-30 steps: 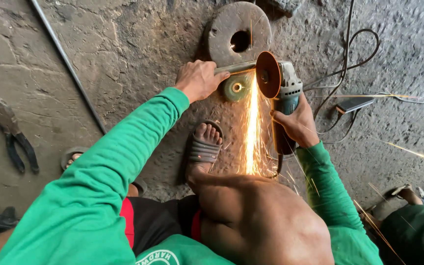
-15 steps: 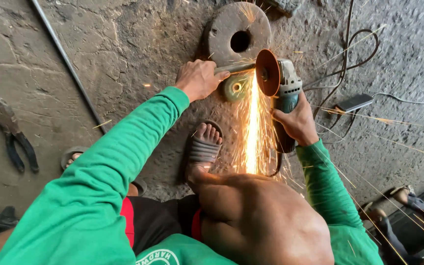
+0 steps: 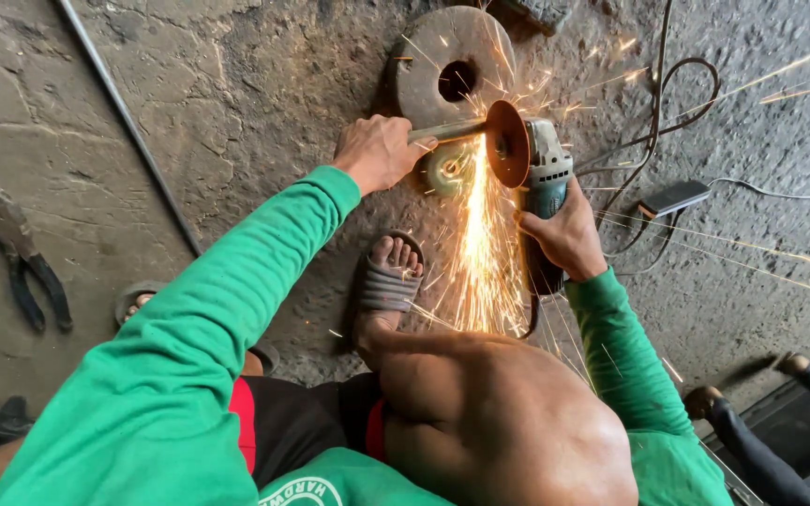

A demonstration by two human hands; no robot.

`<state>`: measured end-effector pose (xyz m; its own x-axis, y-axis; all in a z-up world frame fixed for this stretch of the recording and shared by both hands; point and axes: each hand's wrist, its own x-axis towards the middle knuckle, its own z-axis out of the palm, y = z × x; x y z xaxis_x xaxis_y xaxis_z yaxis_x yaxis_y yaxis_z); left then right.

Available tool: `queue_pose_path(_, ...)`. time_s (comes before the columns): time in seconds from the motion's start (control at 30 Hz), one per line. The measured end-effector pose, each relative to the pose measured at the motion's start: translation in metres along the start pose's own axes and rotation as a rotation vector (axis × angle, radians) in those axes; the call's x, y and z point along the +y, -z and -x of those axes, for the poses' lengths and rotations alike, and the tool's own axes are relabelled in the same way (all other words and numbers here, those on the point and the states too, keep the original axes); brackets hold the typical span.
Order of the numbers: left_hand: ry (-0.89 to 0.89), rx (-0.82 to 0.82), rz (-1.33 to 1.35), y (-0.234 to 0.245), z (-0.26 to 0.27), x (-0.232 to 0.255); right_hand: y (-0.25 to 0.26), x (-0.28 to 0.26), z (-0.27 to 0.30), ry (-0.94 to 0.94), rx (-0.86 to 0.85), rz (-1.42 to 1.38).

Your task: Grinding a metal rod with an angle grinder and using a hammer and pliers to work on metal parts

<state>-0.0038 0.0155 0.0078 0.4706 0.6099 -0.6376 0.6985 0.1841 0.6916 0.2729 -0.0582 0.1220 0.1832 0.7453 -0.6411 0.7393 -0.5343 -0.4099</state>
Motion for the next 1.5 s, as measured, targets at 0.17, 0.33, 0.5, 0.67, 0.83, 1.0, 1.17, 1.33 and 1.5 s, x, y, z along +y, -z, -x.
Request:
queue_pose_path(0.17, 0.011, -0.003, 0.002, -0.001, -0.002, -0.001, -0.004, 0.005, 0.0, -0.018, 0.003, -0.034)
queue_pose_path(0.33, 0.036, -0.011, -0.036, 0.004, 0.001, 0.005, -0.004, 0.024, -0.006, 0.008, 0.018, 0.028)
queue_pose_path(0.5, 0.034, -0.017, 0.019, 0.011, 0.01, 0.012, -0.006, 0.001, -0.005, 0.003, 0.01, -0.032)
queue_pose_path(0.67, 0.045, -0.024, -0.008, 0.008, 0.005, 0.006, -0.003, 0.032, -0.009, 0.023, 0.019, -0.025)
queue_pose_path(0.83, 0.032, 0.007, -0.018, 0.0, -0.001, -0.005, -0.003, 0.056, -0.003, 0.039, 0.097, -0.291)
queue_pose_path(1.0, 0.054, 0.01, 0.369, -0.031, -0.024, -0.045, 0.002, 0.089, 0.017, 0.036, 0.266, -0.543)
queue_pose_path(1.17, 0.106, 0.305, 0.512, -0.015, -0.001, -0.091, -0.005, 0.101, 0.034, 0.042, 0.35, -0.742)
queue_pose_path(1.33, 0.033, 0.727, -0.106, -0.007, 0.023, -0.126, -0.008, 0.054, 0.059, 0.024, 0.426, -0.987)
queue_pose_path(1.5, -0.27, 0.781, -0.335, -0.025, 0.042, -0.052, -0.016, 0.051, 0.056, 0.004, 0.444, -1.262)
